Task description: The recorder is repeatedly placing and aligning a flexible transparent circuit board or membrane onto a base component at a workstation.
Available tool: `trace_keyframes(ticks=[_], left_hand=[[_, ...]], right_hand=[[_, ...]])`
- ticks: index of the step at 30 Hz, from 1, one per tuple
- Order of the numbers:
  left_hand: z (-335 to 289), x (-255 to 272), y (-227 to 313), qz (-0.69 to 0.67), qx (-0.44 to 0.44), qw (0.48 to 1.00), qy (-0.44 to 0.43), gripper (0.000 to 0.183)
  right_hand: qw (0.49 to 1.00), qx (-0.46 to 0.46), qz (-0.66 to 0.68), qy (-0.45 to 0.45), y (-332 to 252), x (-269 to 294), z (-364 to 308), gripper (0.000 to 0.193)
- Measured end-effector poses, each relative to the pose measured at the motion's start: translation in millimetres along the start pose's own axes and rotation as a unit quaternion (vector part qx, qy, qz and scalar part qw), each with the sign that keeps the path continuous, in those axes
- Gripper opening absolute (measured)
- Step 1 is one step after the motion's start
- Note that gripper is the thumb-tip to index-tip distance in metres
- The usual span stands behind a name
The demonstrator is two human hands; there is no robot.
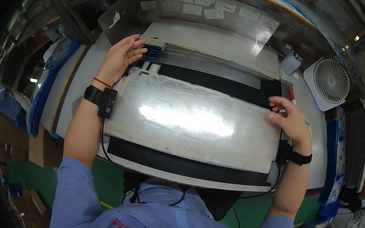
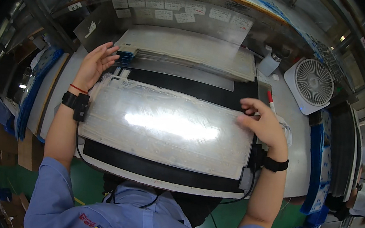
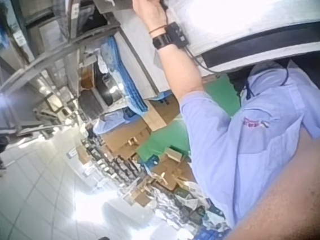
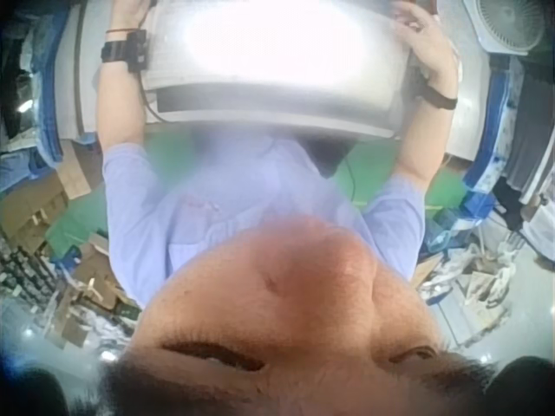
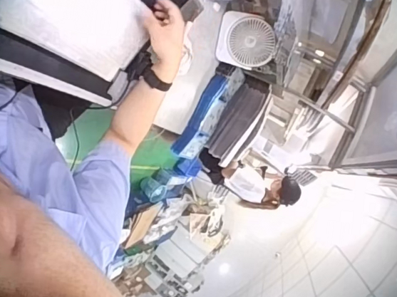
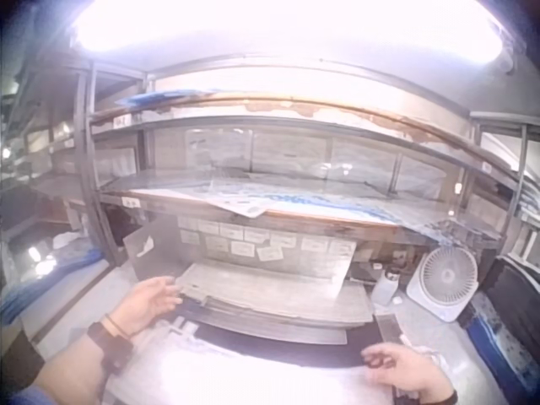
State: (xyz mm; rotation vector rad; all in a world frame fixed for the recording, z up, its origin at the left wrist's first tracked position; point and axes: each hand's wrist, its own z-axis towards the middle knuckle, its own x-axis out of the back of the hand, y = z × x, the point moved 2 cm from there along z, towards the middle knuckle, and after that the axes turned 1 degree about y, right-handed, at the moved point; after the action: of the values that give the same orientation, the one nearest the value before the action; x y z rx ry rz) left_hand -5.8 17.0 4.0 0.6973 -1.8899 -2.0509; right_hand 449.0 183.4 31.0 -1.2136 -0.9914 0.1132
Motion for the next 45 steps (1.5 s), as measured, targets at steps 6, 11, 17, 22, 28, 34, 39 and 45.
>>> trace_keyframes(ticks=[6, 11, 17, 22, 28, 34, 39, 45], left_hand=[[-1.4, -4.0, 1.5, 0.019, -0.011, 1.0, 0.002, 0.043], [1.5, 3.3, -2.2, 0.015, 0.005, 1.0, 0.019, 0.038], [3.0, 4.2, -4.3, 0.007, 0.017, 0.999, -0.029, 0.033], [1.4, 0.6, -3.8, 0.011, 0.012, 1.0, -0.015, 0.032], [4.6, 6.8, -4.0, -0.008, 0.02, 0.999, -0.039, 0.032], [1.0, -0.2, -5.0, 0.04, 0.054, 0.995, -0.079, 0.029], [-3.2, -6.9, -1.2, 0.104, 0.036, 0.989, -0.096, 0.021], [2.2, 1.9, -4.6, 0.065, 0.007, 0.996, -0.056, 0.019]], right_hand=[[0.998, 0.041, -0.042, -0.028, -3.5, -2.7, 0.9, 0.029], [0.996, 0.008, 0.069, 0.055, -0.9, -4.2, 0.2, 0.025], [0.997, 0.004, 0.045, 0.064, 4.7, 1.2, -0.5, 0.024], [0.993, 0.028, 0.054, 0.096, 4.9, -2.5, 0.1, 0.02], [0.977, 0.085, 0.117, 0.159, 7.8, -1.5, 6.2, 0.015], [0.969, 0.011, 0.163, 0.183, 8.2, 0.5, 6.3, 0.015], [0.968, -0.017, 0.156, 0.197, 12.7, 0.4, 8.3, 0.017], [0.947, -0.052, 0.215, 0.232, 15.3, 6.6, 10.2, 0.02]])
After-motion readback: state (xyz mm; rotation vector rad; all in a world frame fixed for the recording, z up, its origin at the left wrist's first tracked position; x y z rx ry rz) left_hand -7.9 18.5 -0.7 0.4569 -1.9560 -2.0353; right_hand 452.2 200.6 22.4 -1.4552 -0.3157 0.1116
